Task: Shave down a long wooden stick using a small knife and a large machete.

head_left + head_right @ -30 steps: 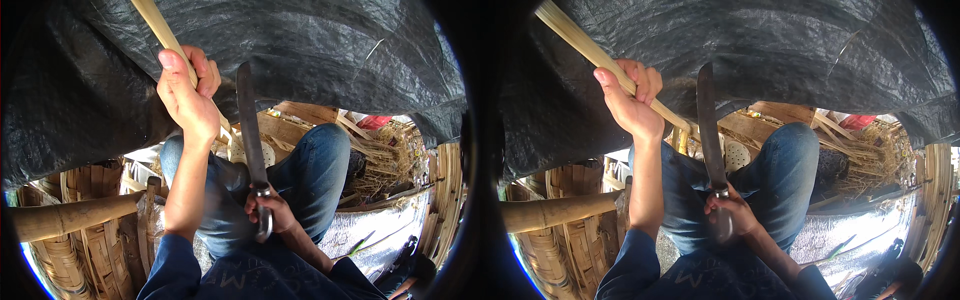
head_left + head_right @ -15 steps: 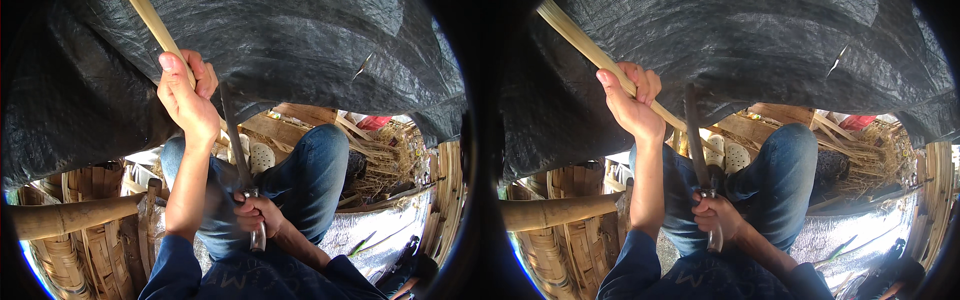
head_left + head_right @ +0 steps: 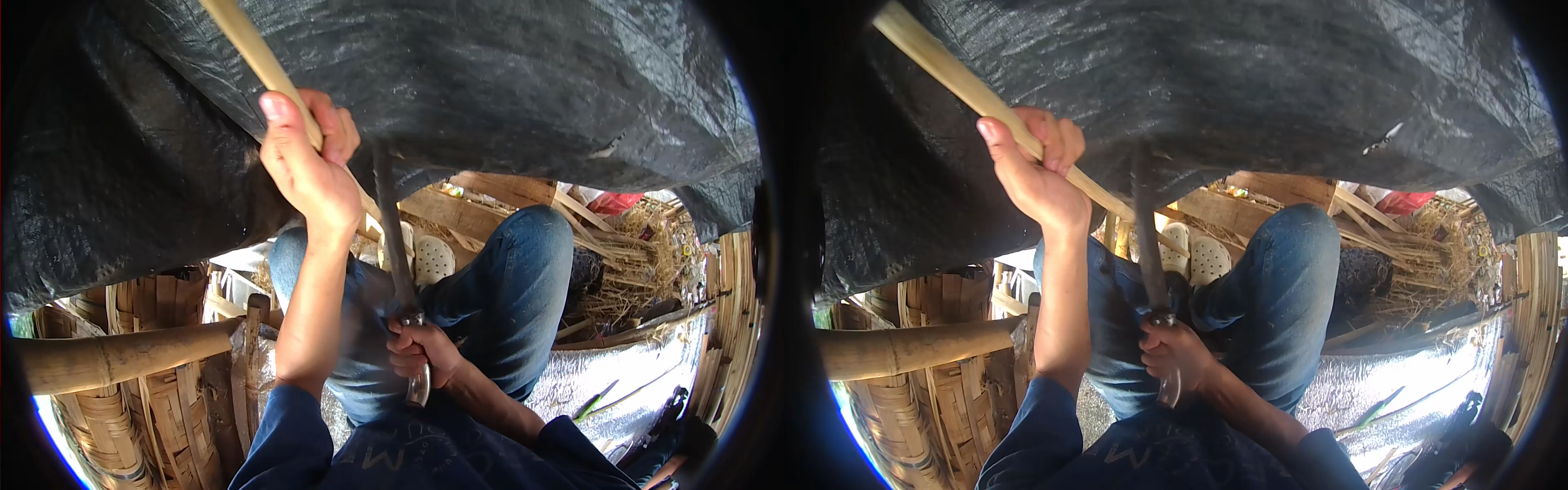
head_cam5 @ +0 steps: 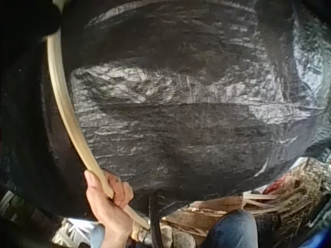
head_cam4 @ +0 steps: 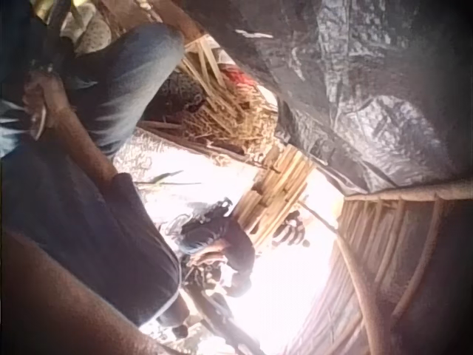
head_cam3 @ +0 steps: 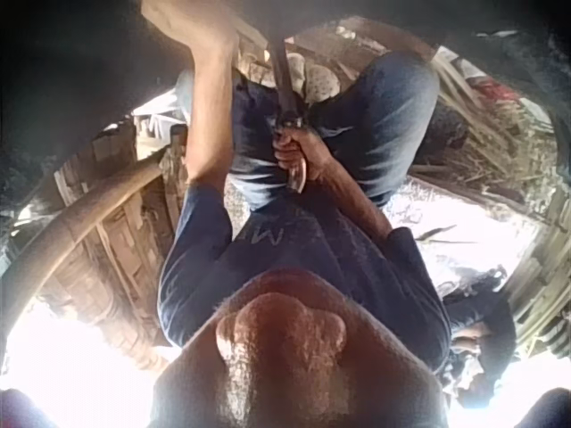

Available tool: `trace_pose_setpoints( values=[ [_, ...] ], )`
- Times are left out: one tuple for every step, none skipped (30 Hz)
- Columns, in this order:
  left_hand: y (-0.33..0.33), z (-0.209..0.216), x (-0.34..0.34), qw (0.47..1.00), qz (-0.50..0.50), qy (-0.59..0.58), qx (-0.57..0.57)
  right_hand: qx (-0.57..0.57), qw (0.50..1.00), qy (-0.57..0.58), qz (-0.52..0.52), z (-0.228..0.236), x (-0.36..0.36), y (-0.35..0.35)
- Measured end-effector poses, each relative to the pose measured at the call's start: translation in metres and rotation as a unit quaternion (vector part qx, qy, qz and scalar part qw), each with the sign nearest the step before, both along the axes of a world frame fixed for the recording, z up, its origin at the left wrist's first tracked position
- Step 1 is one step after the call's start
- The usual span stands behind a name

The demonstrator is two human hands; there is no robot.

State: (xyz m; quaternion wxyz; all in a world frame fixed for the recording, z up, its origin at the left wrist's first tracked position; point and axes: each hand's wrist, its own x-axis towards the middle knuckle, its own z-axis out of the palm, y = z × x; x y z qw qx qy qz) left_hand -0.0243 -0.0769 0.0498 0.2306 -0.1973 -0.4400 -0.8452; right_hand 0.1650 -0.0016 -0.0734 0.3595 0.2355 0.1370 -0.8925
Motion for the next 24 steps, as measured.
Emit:
trace_pose_setpoints(
  values=[
    [0.003,0.0,0.0,1.0,0.0,0.003,0.0,0.0,1.0,0.003,0.0,-0.015,-0.003,0.003],
    [0.004,0.0,0.002,1.0,-0.004,0.007,-0.014,-0.053,0.997,-0.044,-0.021,-0.026,-0.004,0.006],
    [0.006,0.0,0.003,1.0,-0.009,0.011,-0.028,-0.107,0.989,-0.091,-0.041,-0.032,-0.004,0.008],
    [0.009,0.001,0.005,1.0,-0.009,0.015,-0.025,-0.095,0.99,-0.096,-0.035,-0.033,-0.005,0.008],
    [0.009,0.003,0.006,1.0,-0.008,0.011,-0.026,-0.095,0.99,-0.1,-0.034,-0.021,-0.006,0.004],
    [0.009,0.004,0.007,0.999,0.001,0.017,-0.028,-0.088,0.994,-0.065,-0.024,-0.003,-0.005,0.0],
    [0.009,0.003,0.009,0.999,0.01,0.021,-0.029,-0.079,0.996,-0.03,-0.014,0.017,-0.003,0.0],
    [0.009,0.002,0.01,0.999,0.01,0.02,-0.03,-0.089,0.995,0.04,0.021,0.032,-0.005,0.0],
    [0.008,0.0,0.012,0.999,0.017,0.013,-0.04,-0.09,0.995,0.04,0.021,0.035,-0.002,0.0],
    [0.008,0.001,0.01,0.999,0.022,0.01,-0.049,-0.077,0.995,0.05,0.025,0.037,-0.002,-0.001],
    [0.008,0.001,0.009,0.998,0.027,0.007,-0.058,-0.065,0.996,0.061,0.03,0.039,-0.001,-0.002],
    [0.008,0.0,0.008,0.998,0.027,0.002,-0.055,-0.011,0.999,0.042,0.019,0.034,0.0,-0.004],
    [0.009,0.001,0.008,0.998,0.027,0.006,-0.052,-0.008,0.999,0.046,0.02,0.025,0.0,-0.003],
    [0.01,0.001,0.009,0.998,0.021,0.005,-0.061,-0.03,1.0,-0.002,0.003,0.011,0.002,0.001],
    [0.011,0.002,0.01,0.997,0.014,0.003,-0.07,-0.052,0.997,-0.051,-0.014,-0.006,0.002,0.004],
    [0.012,0.003,0.014,0.997,0.009,-0.002,-0.071,-0.09,0.995,-0.045,-0.021,-0.013,-0.001,0.004],
    [0.012,0.005,0.015,0.997,0.008,-0.003,-0.071,-0.09,0.995,-0.046,-0.022,-0.017,0.001,0.004],
    [0.013,0.005,0.015,0.997,0.009,0.012,-0.077,-0.107,0.994,-0.026,-0.014,-0.018,0.002,0.005],
    [0.012,0.004,0.016,0.996,0.009,0.024,-0.084,-0.124,0.992,-0.009,-0.007,-0.009,0.001,0.004],
    [0.013,0.001,0.015,0.996,0.006,0.019,-0.083,-0.119,0.993,0.007,0.0,0.01,0.0,0.001],
    [0.009,0.001,0.012,0.998,-0.003,0.021,-0.058,-0.12,0.993,0.005,0.001,0.028,-0.002,0.0],
    [0.007,0.001,0.008,0.999,-0.013,0.025,-0.033,-0.079,0.996,0.028,0.014,0.044,-0.007,-0.001],
    [0.005,0.0,0.007,0.999,-0.014,0.027,-0.034,-0.038,0.998,0.051,0.027,0.051,-0.01,-0.004],
    [0.004,-0.002,0.006,0.999,0.001,0.015,-0.033,0.01,0.999,0.042,0.021,0.047,-0.01,-0.008]
  ],
)
